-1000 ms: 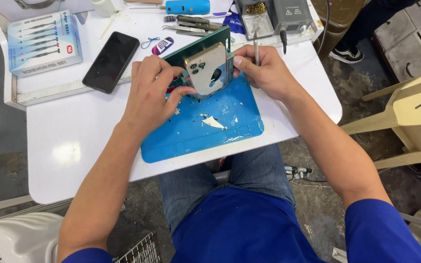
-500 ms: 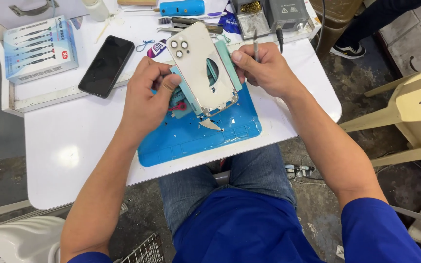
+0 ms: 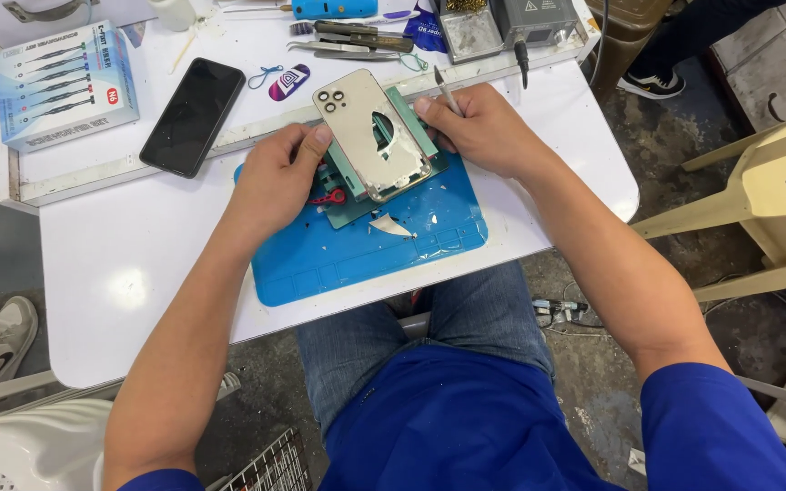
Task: The person uses a metal prying tool to carefully separate the back cover from the frame of a disassembled smartphone. They work along the edges of the device, prying and lifting the casing while holding the phone steady on a blue mat.
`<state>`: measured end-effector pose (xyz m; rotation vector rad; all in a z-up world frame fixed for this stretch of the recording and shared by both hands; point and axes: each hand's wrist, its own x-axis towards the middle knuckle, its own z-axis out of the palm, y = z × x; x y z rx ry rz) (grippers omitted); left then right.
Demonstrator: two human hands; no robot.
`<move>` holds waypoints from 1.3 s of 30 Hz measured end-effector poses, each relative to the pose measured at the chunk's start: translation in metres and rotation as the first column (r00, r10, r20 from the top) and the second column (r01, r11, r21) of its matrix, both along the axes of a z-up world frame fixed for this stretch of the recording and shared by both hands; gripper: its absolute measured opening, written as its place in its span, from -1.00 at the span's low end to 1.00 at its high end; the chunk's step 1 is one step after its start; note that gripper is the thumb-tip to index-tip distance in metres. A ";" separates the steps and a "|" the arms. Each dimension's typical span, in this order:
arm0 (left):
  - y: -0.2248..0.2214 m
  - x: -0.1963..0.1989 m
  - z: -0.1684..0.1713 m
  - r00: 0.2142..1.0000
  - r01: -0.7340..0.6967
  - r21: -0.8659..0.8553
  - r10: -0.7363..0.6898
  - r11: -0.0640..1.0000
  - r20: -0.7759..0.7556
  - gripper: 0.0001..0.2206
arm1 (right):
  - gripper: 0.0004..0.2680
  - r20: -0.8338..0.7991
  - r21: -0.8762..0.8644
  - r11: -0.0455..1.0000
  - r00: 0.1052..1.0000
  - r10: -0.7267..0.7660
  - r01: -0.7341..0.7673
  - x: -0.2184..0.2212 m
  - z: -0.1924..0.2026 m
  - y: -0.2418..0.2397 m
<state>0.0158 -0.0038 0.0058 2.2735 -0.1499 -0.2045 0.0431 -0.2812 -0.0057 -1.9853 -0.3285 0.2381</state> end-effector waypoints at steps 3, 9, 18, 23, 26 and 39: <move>0.019 0.006 -0.021 0.854 -0.001 0.087 -0.044 0.996 0.518 -0.70 | -0.57 0.004 -0.090 0.996 1.000 -0.023 0.023 -0.004 0.010 0.001; 0.017 -0.005 -0.002 0.779 0.234 -0.091 -0.131 0.968 0.614 -0.76 | -0.67 0.020 -0.086 0.996 0.999 -0.032 0.034 0.003 -0.002 -0.007; -0.002 -0.012 -0.015 0.832 0.232 0.223 -0.312 0.947 0.459 0.41 | -0.67 -0.008 0.095 0.994 0.999 0.048 -0.047 0.008 -0.012 -0.005; -0.006 -0.010 -0.021 0.865 0.215 0.191 -0.277 0.958 0.417 0.40 | -0.66 -0.035 0.100 0.995 0.999 0.030 -0.027 0.006 -0.009 -0.003; -0.006 -0.010 -0.018 0.874 0.203 0.183 -0.263 0.962 0.409 0.41 | -0.70 -0.025 0.063 0.998 1.000 0.011 -0.010 0.007 -0.009 -0.004; -0.007 -0.011 -0.015 0.884 0.211 0.181 -0.266 0.961 0.383 0.40 | -0.76 -0.059 -0.022 0.993 0.991 -0.117 0.116 -0.008 0.027 -0.007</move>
